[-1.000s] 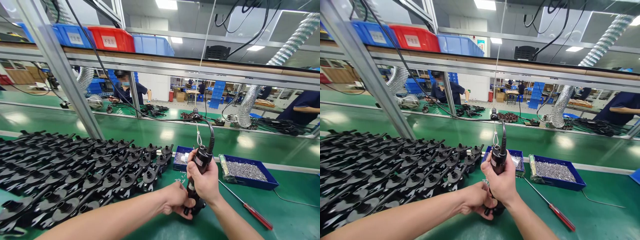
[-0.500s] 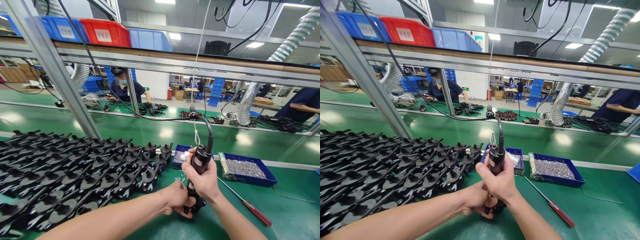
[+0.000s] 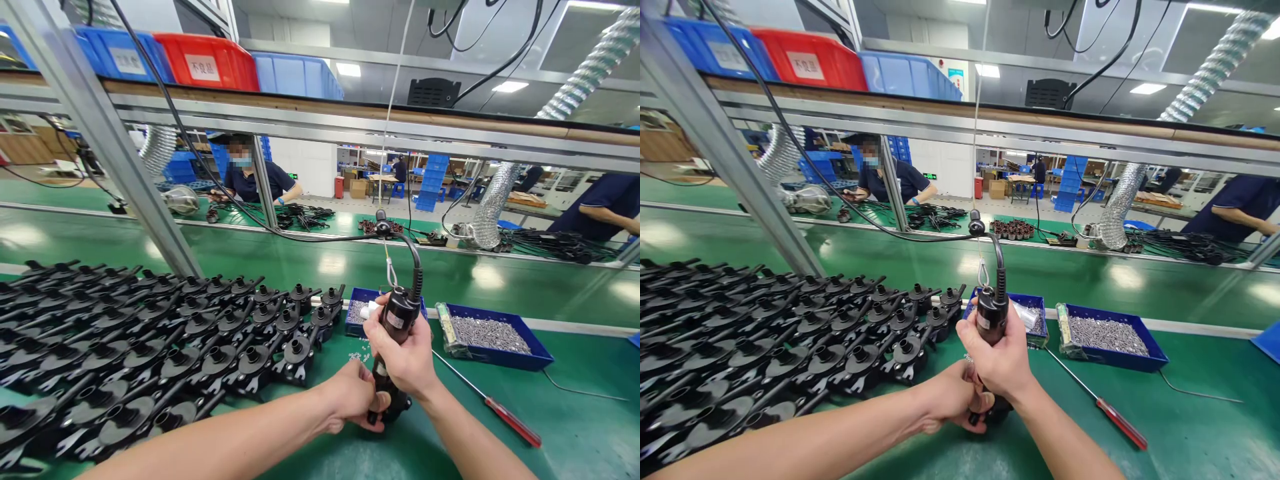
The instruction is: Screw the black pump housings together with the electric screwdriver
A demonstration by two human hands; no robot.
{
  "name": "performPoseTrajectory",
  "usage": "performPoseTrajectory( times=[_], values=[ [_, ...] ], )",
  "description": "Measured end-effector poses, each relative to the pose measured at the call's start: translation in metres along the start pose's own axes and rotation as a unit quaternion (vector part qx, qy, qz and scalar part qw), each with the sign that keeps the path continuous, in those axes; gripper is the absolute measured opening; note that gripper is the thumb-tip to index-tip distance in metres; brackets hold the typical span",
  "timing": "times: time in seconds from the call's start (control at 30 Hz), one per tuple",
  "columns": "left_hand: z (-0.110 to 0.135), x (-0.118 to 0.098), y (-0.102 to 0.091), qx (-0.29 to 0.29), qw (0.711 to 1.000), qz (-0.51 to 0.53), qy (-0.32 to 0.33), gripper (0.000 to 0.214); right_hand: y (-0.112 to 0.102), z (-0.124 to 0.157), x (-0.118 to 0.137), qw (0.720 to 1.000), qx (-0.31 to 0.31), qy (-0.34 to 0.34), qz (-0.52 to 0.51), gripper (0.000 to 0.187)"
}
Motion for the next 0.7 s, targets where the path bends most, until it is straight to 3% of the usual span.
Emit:
performPoseTrajectory(
  times=[0.13, 0.2, 0.27, 0.33, 0.4, 0.5, 0.6, 0.7],
  values=[
    [0.009, -0.008, 0.001, -0.009, 0.999, -0.017, 0.031, 0.053, -0.001, -0.001, -0.001, 1.000, 0.027, 0.004, -0.004, 0.027],
    [0.016, -0.015, 0.002, -0.006, 0.994, -0.093, 0.064, 0.049, -0.004, -0.001, 0.003, 0.999, 0.044, 0.000, -0.009, 0.028],
    [0.026, -0.027, 0.003, -0.020, 0.965, -0.233, 0.120, 0.044, -0.010, -0.001, 0.012, 0.999, 0.050, -0.012, -0.014, 0.028],
    [0.036, -0.038, 0.003, -0.045, 0.912, -0.371, 0.169, 0.034, -0.021, -0.002, 0.024, 0.999, 0.029, -0.030, 0.002, 0.027],
    [0.039, -0.041, 0.003, -0.020, 0.882, -0.445, 0.156, 0.034, -0.034, -0.004, 0.037, 0.998, -0.012, -0.042, 0.045, 0.025],
    [0.028, -0.047, 0.001, -0.023, 0.852, -0.501, 0.152, 0.040, -0.045, -0.008, 0.040, 0.989, -0.032, -0.001, 0.146, 0.024],
    [0.002, -0.062, -0.001, -0.107, 0.813, -0.530, 0.217, 0.012, -0.047, -0.014, 0.025, 0.966, -0.017, 0.046, 0.254, 0.016],
    [-0.028, -0.066, 0.002, -0.115, 0.811, -0.524, 0.235, 0.024, -0.045, -0.019, 0.005, 0.958, -0.001, 0.051, 0.283, 0.020]
  ],
)
Point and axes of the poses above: each hand's wrist, its own z-axis away from the middle knuckle, its own y-axis out of the palm, x = y × z, the point moved 5 cm from there along -z, towards the middle knuckle, and after that the axes turned 2 degrees about y, right-handed, at the moved point
